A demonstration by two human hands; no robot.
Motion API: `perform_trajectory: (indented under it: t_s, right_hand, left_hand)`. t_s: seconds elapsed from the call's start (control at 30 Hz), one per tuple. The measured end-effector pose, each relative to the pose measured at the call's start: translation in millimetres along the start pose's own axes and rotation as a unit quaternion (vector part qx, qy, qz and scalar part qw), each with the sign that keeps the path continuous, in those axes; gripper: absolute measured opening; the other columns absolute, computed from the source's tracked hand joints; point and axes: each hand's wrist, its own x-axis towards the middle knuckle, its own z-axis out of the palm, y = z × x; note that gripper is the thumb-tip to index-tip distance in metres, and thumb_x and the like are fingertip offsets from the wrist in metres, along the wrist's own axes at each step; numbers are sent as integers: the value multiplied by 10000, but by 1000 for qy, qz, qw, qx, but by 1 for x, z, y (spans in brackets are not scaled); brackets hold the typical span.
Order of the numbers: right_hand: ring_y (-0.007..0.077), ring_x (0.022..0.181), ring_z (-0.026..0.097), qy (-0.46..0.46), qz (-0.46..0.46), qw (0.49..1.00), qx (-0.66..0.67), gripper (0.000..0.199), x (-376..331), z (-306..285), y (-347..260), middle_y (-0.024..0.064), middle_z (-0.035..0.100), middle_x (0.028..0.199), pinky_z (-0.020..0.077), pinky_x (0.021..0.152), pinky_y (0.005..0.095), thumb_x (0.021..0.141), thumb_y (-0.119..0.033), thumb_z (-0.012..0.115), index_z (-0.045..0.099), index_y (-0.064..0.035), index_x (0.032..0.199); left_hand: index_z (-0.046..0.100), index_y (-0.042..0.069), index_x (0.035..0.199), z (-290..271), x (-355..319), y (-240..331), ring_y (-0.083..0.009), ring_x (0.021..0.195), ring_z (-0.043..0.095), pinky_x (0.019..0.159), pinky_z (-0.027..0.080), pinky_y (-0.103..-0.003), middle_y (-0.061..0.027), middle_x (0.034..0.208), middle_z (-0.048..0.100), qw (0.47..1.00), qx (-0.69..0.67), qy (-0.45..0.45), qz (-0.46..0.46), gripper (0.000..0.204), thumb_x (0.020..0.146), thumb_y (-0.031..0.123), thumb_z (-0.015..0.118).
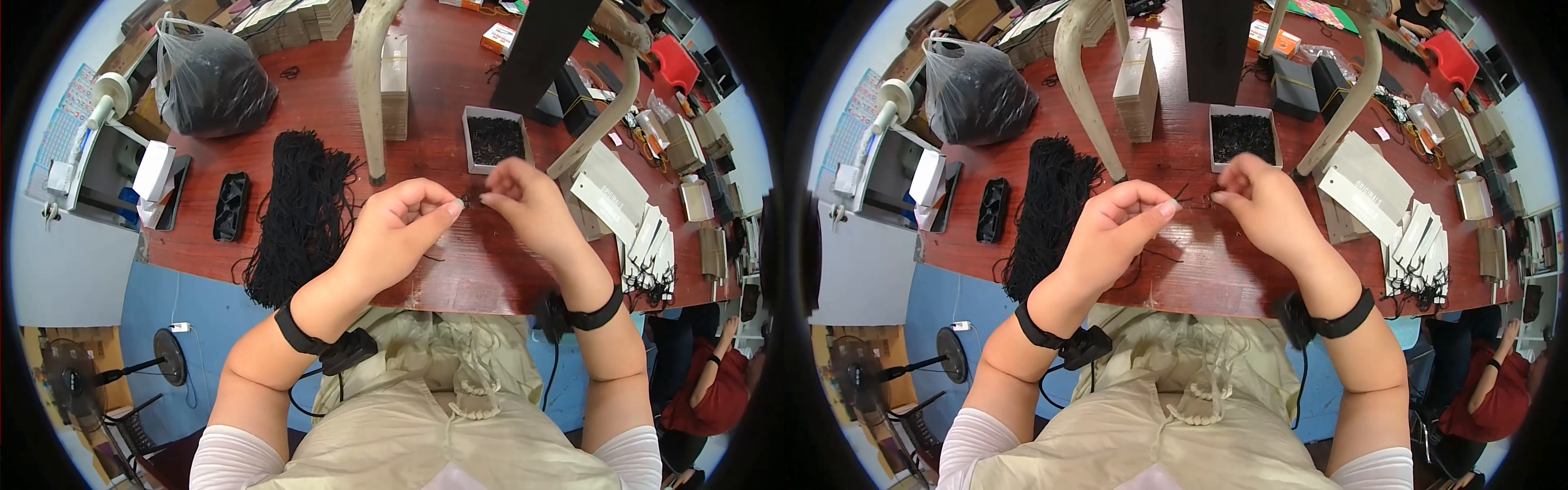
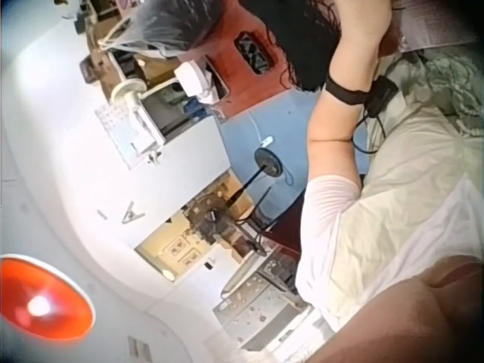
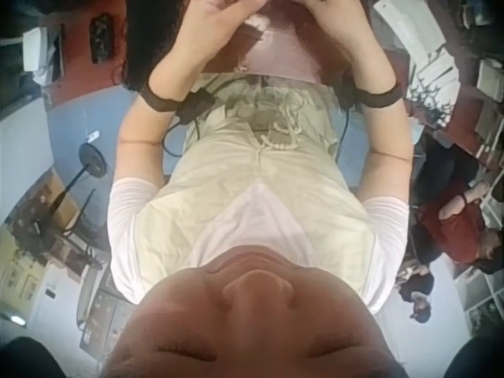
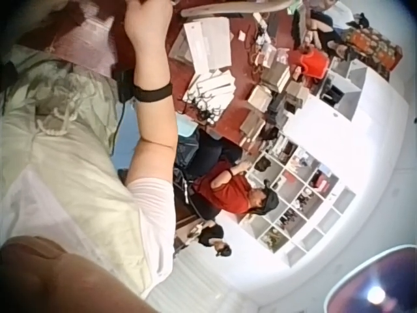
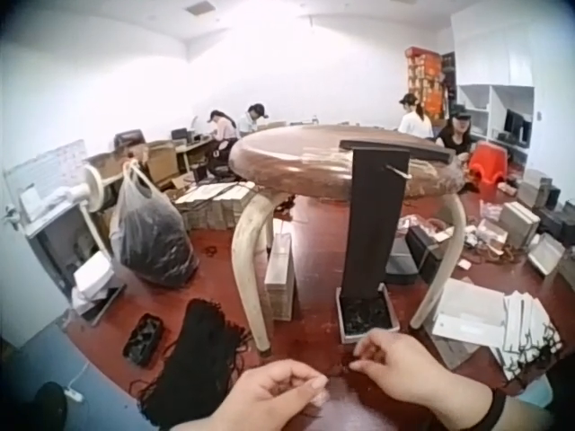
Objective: Manually assembling product tags by threading black cords through precut holes and organizing them.
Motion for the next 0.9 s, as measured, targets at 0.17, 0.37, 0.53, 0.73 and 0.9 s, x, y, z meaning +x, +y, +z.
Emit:
perform_trajectory:
  t_s: [0.17,0.37,0.53,0.73,0.9]
  right_hand:
    - [342,842,561,12,-118,884,-453,98,7,-3,31,146,572,842,445,743,422,745,-72,661,575,-30,763]
    - [339,811,555,-26,-122,870,-476,86,6,1,23,148,561,825,452,732,407,777,-46,619,566,-33,843]
    - [144,644,564,-51,-17,995,86,86,-20,13,-27,51,622,788,468,601,252,837,-7,594,589,-17,922]
    - [113,695,592,-71,12,951,302,92,-22,11,-27,62,633,825,468,595,225,850,-50,639,601,-3,919]
    - [120,707,598,-92,30,938,334,105,-21,10,-24,71,633,827,471,606,232,850,-66,649,605,-1,919]
  left_hand:
    - [660,32,955,-3,-2,6,2,551,402,461,280,-161,33,699,553,999,14,17,-48,122,866,116,652]
    - [667,39,963,-5,-5,8,0,509,372,429,245,-161,18,688,541,996,-16,21,-87,136,863,132,656]
    - [667,42,967,-9,-6,12,-3,509,373,433,250,-162,16,688,536,990,-81,20,-111,140,860,132,660]
    - [673,3,968,-5,-9,14,-23,696,494,611,404,-185,33,773,608,999,-22,9,-39,133,860,77,651]
    - [669,-3,971,-5,-9,14,-23,690,486,605,399,-183,33,778,607,999,-27,3,-23,131,863,68,645]
